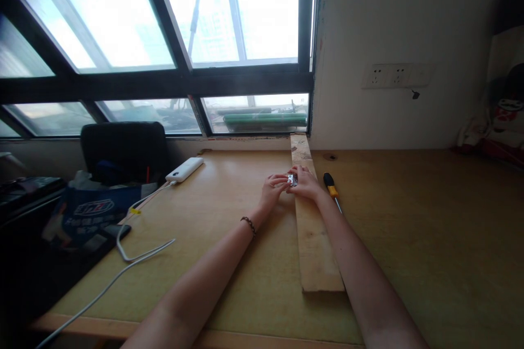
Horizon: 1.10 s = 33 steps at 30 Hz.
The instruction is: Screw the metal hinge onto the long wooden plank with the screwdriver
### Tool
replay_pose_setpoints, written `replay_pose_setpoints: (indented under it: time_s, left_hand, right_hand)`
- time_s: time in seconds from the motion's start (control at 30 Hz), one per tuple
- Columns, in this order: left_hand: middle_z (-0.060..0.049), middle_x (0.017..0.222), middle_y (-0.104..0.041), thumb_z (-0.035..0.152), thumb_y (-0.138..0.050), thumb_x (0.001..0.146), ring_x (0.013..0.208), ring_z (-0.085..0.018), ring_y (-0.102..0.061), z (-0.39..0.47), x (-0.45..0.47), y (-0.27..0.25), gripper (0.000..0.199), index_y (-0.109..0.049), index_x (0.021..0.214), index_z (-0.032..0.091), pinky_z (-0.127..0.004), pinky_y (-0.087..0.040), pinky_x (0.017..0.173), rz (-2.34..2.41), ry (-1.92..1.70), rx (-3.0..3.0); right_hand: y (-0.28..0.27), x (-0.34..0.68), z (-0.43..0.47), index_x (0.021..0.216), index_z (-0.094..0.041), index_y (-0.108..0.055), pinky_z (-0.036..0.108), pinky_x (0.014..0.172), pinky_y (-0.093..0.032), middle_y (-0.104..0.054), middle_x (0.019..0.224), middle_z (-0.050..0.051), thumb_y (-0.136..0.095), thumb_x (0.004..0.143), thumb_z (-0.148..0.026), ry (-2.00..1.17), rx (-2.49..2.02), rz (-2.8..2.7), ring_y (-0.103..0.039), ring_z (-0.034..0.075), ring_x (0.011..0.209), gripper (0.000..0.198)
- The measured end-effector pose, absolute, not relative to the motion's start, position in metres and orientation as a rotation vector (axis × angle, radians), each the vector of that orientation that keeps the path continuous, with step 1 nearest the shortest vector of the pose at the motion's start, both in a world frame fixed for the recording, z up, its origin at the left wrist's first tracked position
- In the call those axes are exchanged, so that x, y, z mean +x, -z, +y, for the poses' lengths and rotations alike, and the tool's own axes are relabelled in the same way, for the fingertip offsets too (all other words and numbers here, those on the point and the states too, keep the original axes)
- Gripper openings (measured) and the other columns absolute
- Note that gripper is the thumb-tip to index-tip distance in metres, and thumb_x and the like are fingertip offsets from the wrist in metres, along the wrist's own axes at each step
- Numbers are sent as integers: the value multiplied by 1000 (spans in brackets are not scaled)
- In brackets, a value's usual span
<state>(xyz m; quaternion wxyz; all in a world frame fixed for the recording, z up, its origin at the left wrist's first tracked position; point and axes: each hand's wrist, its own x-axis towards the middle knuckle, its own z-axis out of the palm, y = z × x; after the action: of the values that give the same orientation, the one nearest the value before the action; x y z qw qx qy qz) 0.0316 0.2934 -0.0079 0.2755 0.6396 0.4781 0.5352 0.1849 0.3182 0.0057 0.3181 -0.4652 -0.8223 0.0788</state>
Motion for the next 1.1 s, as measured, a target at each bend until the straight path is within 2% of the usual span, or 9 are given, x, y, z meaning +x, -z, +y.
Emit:
replay_pose_setpoints:
  time_s: [0.4,0.67,0.83,0.97,1.1]
  left_hand:
    - [-3,72,-68,20,-71,52,91,-21,-57,289,32,1,10,-70,62,21,-31,-38,85,1292,-1347,1442]
    - [-5,67,-67,24,-71,54,73,-19,-61,292,36,12,17,-70,68,17,-30,-44,75,1146,-1377,1227]
    - [-7,80,-67,28,-69,57,81,-20,-59,294,35,12,20,-70,72,16,-32,-42,79,1040,-1349,1384]
    - [-1,88,-67,27,-70,58,100,-21,-51,293,30,4,7,-69,64,26,-40,-30,92,1268,-1375,1695]
    - [-3,88,-66,28,-69,60,96,-22,-52,294,30,1,6,-69,65,25,-42,-27,93,1356,-1363,1695]
  right_hand:
    - [-4,184,320,105,-20,-49,36,85,-38,-52,109,6,-71,46,-40,-178,-1258,-2188,-45,24,100,67]
    - [-3,184,320,104,-20,-50,35,84,-38,-52,109,6,-69,49,-41,-182,-1230,-2181,-45,23,99,62]
    - [-3,184,319,104,-20,-50,35,84,-38,-52,109,6,-69,50,-42,-180,-1229,-2173,-45,23,99,62]
    - [-3,185,320,105,-20,-49,36,84,-38,-52,110,6,-70,48,-44,-211,-1217,-2161,-45,23,100,65]
    - [-4,186,320,105,-21,-50,36,84,-38,-52,109,6,-71,48,-42,-237,-1214,-2153,-46,23,100,64]
